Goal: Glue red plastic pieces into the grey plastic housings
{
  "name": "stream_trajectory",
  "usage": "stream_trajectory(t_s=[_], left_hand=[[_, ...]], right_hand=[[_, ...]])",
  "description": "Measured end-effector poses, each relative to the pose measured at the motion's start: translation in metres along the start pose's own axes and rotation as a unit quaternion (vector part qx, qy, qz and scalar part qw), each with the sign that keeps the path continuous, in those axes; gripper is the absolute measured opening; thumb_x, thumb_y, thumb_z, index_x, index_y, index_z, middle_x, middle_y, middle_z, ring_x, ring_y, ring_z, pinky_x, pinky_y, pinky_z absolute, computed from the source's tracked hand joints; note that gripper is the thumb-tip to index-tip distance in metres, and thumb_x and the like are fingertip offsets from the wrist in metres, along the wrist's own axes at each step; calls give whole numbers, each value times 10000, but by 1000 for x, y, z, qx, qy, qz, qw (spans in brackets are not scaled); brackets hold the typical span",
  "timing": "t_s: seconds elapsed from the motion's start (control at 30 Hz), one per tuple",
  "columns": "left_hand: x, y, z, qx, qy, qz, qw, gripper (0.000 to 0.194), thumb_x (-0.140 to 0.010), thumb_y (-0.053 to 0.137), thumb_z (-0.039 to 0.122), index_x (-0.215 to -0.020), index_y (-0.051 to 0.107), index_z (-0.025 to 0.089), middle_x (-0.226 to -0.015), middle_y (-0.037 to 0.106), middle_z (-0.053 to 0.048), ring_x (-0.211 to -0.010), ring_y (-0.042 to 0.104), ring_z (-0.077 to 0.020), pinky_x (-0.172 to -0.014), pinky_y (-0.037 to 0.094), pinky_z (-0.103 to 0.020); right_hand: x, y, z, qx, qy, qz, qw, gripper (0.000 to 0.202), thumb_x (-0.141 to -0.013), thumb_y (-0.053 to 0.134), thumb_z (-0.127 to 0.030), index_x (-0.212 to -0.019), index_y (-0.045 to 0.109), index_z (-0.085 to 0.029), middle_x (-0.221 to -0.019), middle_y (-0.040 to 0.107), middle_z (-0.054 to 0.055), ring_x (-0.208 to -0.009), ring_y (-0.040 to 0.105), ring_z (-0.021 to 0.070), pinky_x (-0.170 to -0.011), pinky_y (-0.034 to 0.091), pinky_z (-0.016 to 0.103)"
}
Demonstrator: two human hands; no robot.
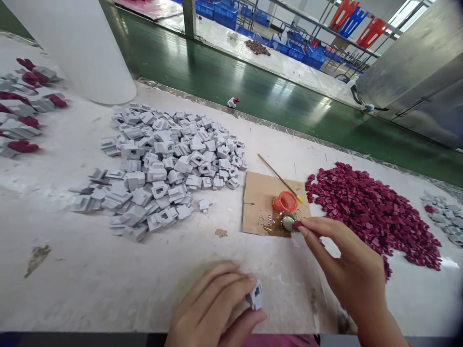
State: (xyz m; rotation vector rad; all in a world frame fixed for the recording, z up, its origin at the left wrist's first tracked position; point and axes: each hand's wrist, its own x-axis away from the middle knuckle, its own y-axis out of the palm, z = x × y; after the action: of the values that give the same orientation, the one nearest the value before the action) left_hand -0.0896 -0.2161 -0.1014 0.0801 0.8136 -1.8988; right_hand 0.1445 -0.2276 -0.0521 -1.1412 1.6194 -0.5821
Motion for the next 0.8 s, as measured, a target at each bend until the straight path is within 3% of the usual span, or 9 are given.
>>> stream_trajectory(t_s=[0.13, 0.27, 0.5, 0.7, 0.8], left_hand=[[2, 6, 1, -58, 16, 9, 998, 277, -791, 736, 201, -1037, 609, 197, -915, 764, -7, -981, 688, -185, -948, 534, -238], [2, 7, 5, -49, 4, 11, 999, 249, -791, 720, 144, -998, 594, 200, -875, 762, -1, -905, 703, -173, -918, 555, -260], [4, 8, 6, -33, -11, 17, 999, 275, -769, 721, 85, -990, 596, 191, -896, 762, -18, -898, 696, -179, -910, 560, -288], [3, 6, 7, -15, -22, 6, 1000, 246, -785, 685, 75, -981, 608, 203, -883, 757, -21, -908, 697, -201, -870, 575, -296], [2, 8, 5, -10, -31, 9, 999, 228, -798, 664, 77, -971, 600, 210, -872, 751, -21, -893, 701, -201, -872, 574, -304]], right_hand=[[21, -1, -27, -150, 93, 10, 984, 156, -855, 628, -125, -960, 644, -238, -903, 662, 7, -834, 644, 127, -737, 559, 212], [47, 12, -48, -285, 114, -37, 951, 249, -836, 584, -33, -988, 619, -228, -895, 643, 25, -784, 667, 139, -636, 587, 220], [59, 30, -54, -289, 118, -23, 950, 238, -821, 611, -38, -973, 643, -218, -916, 663, 30, -841, 664, 123, -693, 582, 181], [50, 27, -55, -256, 26, -82, 963, 311, -780, 625, 31, -1007, 630, -183, -921, 674, 58, -839, 682, 145, -684, 596, 198], [48, 31, -55, -264, 20, -89, 960, 329, -807, 603, 14, -1060, 616, -195, -963, 682, 63, -885, 686, 148, -730, 598, 203]])
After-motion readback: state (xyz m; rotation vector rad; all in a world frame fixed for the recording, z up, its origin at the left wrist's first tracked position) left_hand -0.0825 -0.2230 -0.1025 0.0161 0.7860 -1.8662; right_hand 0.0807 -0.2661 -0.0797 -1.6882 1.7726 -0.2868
